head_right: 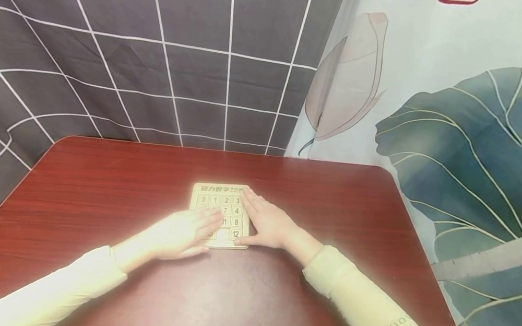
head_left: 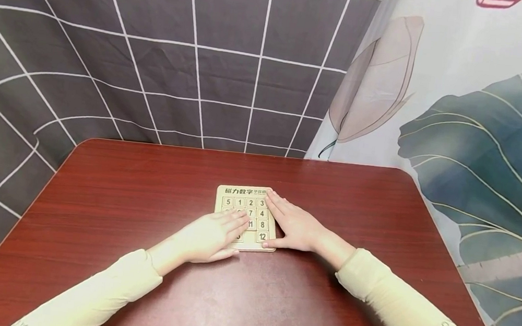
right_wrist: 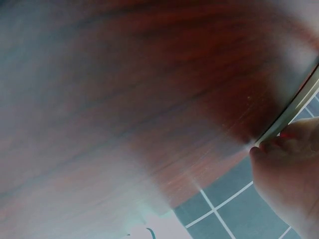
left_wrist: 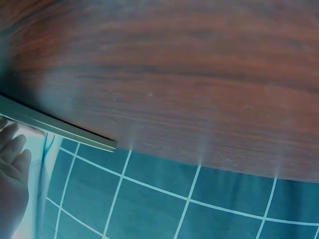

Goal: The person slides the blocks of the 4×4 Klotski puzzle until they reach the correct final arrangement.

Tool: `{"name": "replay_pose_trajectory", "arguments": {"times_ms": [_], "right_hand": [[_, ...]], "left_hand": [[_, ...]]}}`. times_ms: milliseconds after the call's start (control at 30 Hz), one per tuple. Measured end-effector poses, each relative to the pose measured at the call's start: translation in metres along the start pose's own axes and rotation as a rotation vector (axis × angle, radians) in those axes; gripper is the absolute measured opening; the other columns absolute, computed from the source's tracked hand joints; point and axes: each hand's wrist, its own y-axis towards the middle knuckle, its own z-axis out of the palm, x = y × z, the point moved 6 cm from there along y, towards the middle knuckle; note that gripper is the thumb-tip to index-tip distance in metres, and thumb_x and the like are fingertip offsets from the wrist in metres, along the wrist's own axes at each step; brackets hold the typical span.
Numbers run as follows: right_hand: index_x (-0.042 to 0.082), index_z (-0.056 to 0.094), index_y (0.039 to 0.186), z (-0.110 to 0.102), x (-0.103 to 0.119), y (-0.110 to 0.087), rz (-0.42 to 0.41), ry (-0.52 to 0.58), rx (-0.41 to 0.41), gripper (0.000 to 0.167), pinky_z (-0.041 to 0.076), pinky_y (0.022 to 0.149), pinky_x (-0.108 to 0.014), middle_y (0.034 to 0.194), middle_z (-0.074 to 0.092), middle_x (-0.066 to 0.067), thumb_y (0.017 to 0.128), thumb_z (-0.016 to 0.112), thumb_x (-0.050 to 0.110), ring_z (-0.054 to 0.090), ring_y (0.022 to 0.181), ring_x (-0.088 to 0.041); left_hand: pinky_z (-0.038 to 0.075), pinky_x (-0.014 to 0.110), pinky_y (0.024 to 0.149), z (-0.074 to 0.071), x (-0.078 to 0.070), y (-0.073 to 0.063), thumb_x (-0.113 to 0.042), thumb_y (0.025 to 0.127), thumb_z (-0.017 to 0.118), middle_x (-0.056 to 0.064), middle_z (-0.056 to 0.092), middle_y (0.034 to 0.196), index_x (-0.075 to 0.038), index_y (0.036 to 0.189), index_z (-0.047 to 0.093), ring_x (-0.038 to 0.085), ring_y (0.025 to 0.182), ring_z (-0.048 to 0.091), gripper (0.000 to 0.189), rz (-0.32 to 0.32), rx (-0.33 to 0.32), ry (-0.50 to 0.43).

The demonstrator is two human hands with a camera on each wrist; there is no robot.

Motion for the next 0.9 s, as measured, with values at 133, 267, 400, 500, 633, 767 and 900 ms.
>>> {"name": "replay_pose_trajectory", "arguments": {"times_ms": [133, 267, 400, 500, 633, 767, 900], "right_hand": [[-0.005, 0.02, 0.167, 0.0, -0.001, 0.0, 0.013, 0.0, 0.01, 0.113, 0.027, 0.135, -0.048, 0.178, 0.011, -0.02, 0.093, 0.071, 0.064, 0.019, 0.166, -0.032], [-0.005, 0.019, 0.167, 0.0, -0.001, 0.0, 0.012, -0.005, 0.012, 0.114, 0.026, 0.135, -0.048, 0.178, 0.01, -0.02, 0.093, 0.07, 0.065, 0.019, 0.166, -0.032], [-0.006, 0.021, 0.166, 0.0, 0.0, 0.0, -0.002, -0.012, 0.002, 0.115, 0.029, 0.134, -0.05, 0.178, 0.013, -0.022, 0.092, 0.071, 0.066, 0.022, 0.165, -0.034], [-0.008, 0.023, 0.165, -0.001, 0.001, 0.0, -0.015, -0.005, -0.005, 0.117, 0.031, 0.133, -0.051, 0.177, 0.014, -0.023, 0.089, 0.073, 0.065, 0.023, 0.164, -0.036], [-0.008, 0.022, 0.165, -0.002, 0.001, -0.001, -0.017, 0.014, -0.003, 0.121, 0.031, 0.132, -0.052, 0.177, 0.013, -0.024, 0.087, 0.076, 0.066, 0.023, 0.164, -0.037], [-0.008, 0.021, 0.165, -0.002, 0.001, -0.001, -0.017, 0.026, -0.003, 0.12, 0.031, 0.132, -0.053, 0.177, 0.013, -0.024, 0.087, 0.076, 0.065, 0.023, 0.164, -0.037], [-0.007, 0.021, 0.166, -0.001, 0.0, -0.001, -0.01, 0.038, 0.002, 0.12, 0.032, 0.132, -0.053, 0.177, 0.013, -0.023, 0.087, 0.076, 0.065, 0.022, 0.164, -0.037]], "left_hand": [[0.047, 0.043, 0.123, -0.004, -0.006, 0.004, -0.048, 0.103, 0.063, 0.014, 0.06, 0.155, -0.002, 0.148, 0.06, 0.028, 0.147, 0.056, 0.065, 0.036, -0.008, -0.025], [0.047, 0.041, 0.123, -0.003, -0.02, 0.007, -0.047, 0.104, 0.061, 0.014, 0.06, 0.155, -0.001, 0.148, 0.059, 0.028, 0.146, 0.057, 0.064, 0.128, -0.013, -0.045], [0.047, 0.038, 0.123, -0.001, -0.027, 0.007, -0.048, 0.104, 0.062, 0.013, 0.061, 0.155, -0.003, 0.149, 0.06, 0.025, 0.145, 0.058, 0.064, 0.155, -0.017, -0.046], [0.047, 0.037, 0.123, -0.001, -0.027, 0.006, -0.047, 0.103, 0.063, 0.011, 0.061, 0.155, -0.004, 0.148, 0.06, 0.024, 0.146, 0.058, 0.063, 0.14, -0.019, -0.055], [0.047, 0.038, 0.123, 0.001, -0.026, 0.006, -0.046, 0.105, 0.062, 0.01, 0.061, 0.155, -0.004, 0.148, 0.061, 0.024, 0.146, 0.058, 0.06, 0.127, -0.012, -0.07], [0.047, 0.038, 0.123, 0.001, -0.024, 0.003, -0.046, 0.105, 0.061, 0.011, 0.062, 0.153, -0.004, 0.145, 0.063, 0.024, 0.144, 0.059, 0.058, 0.114, -0.005, -0.071], [0.047, 0.038, 0.123, -0.002, -0.021, -0.004, -0.045, 0.104, 0.062, 0.012, 0.064, 0.151, -0.004, 0.143, 0.066, 0.025, 0.143, 0.06, 0.057, 0.098, 0.001, -0.063]]}}
